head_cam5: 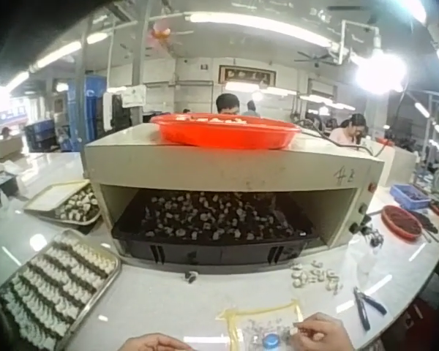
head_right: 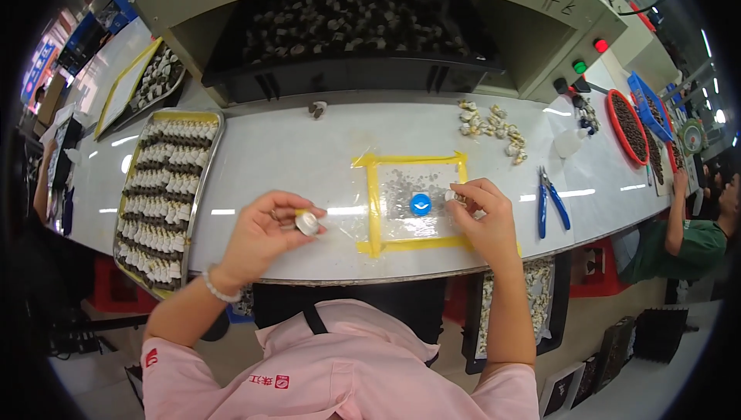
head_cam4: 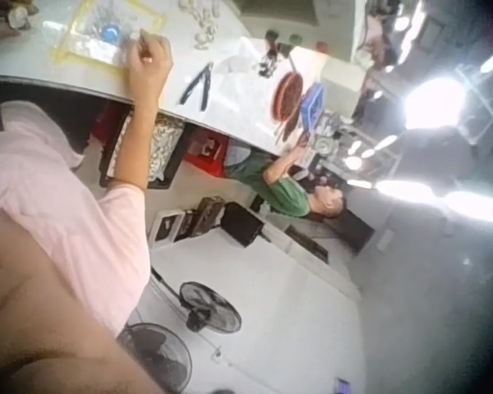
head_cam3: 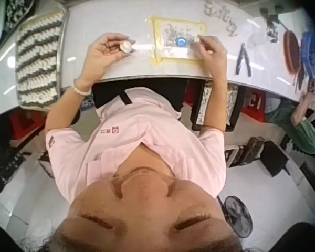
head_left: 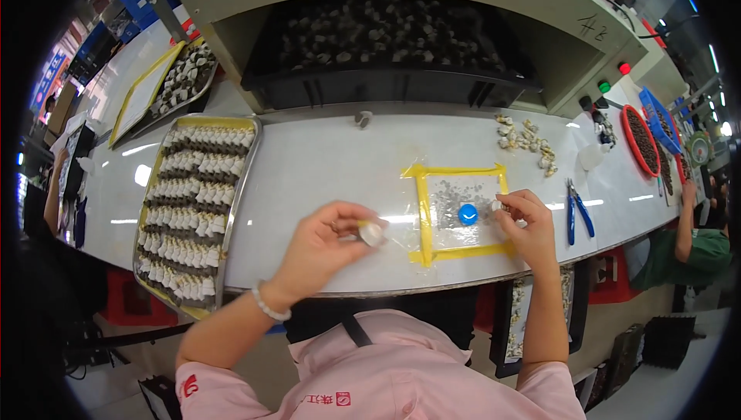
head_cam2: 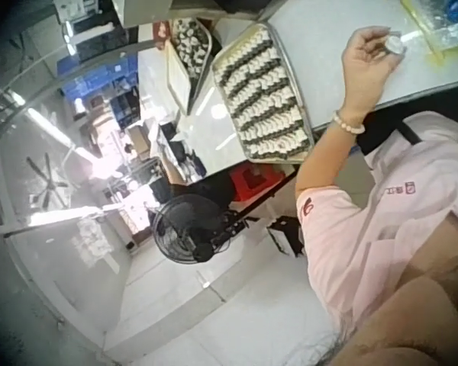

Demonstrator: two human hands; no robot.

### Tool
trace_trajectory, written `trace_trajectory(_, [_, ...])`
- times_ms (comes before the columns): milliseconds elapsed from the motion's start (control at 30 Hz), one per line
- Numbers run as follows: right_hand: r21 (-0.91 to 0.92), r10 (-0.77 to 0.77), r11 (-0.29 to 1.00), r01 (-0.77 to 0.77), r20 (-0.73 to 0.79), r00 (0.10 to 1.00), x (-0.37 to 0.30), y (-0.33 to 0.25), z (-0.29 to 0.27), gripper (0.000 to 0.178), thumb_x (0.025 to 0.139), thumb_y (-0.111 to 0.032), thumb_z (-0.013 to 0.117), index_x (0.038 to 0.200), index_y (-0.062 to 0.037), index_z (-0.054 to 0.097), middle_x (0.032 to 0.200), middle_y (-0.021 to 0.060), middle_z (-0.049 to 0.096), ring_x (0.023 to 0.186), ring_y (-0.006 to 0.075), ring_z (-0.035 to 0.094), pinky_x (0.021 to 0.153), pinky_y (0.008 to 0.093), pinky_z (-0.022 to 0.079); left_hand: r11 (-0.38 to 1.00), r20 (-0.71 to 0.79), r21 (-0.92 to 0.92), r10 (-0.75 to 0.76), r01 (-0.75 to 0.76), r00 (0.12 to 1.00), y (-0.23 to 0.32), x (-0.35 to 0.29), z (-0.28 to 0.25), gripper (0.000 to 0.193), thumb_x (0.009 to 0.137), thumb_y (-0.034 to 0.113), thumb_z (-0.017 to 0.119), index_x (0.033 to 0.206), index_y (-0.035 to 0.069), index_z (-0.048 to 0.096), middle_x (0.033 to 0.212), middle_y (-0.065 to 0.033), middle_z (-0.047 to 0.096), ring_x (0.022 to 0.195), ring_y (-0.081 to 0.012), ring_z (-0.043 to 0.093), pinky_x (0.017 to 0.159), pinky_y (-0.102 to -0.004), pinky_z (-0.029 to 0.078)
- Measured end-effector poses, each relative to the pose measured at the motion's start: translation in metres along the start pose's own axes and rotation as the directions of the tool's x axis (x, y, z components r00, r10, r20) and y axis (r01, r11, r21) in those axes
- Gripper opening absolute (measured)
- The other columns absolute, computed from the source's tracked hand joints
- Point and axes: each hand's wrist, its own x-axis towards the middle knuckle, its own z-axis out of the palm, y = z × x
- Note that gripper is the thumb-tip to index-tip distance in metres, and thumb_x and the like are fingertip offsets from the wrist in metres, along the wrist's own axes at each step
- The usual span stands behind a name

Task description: The person assembles small plastic and electronic components at a factory workbench, using pliers to manipulate the parts from a bin into an assembly tray.

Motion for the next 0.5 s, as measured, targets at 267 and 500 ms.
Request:
trace_trajectory(267, [-0.02,-0.08,0.996,0.084,0.134,0.988,0.0,-0.02,0.002,0.024,0.073,0.0,0.068,0.097,0.0014,0.067,0.085,0.0076,0.061,0.066,0.0126,0.055,0.06,0.0241,0.046,0.989,0.003,-0.092,0.117,-0.116,0.993,-0.044,-0.008,0.022,0.024,0.083,-0.013,0.057,0.105,-0.005,0.056,0.11,-0.0166,0.062,0.105,-0.0233,0.061,0.094,-0.0329,0.049])
trace_trajectory(500, [-0.11,-0.077,0.988,0.107,0.252,0.965,0.003,-0.03,0.001,0.022,0.076,-0.003,0.067,0.098,0.0012,0.067,0.087,0.01,0.061,0.07,0.0174,0.06,0.063,0.0261,0.05,0.989,-0.018,-0.081,0.12,-0.121,0.993,-0.053,-0.006,0.023,0.022,0.082,-0.013,0.058,0.103,-0.005,0.057,0.107,-0.0156,0.062,0.105,-0.0217,0.061,0.093,-0.0309,0.049])
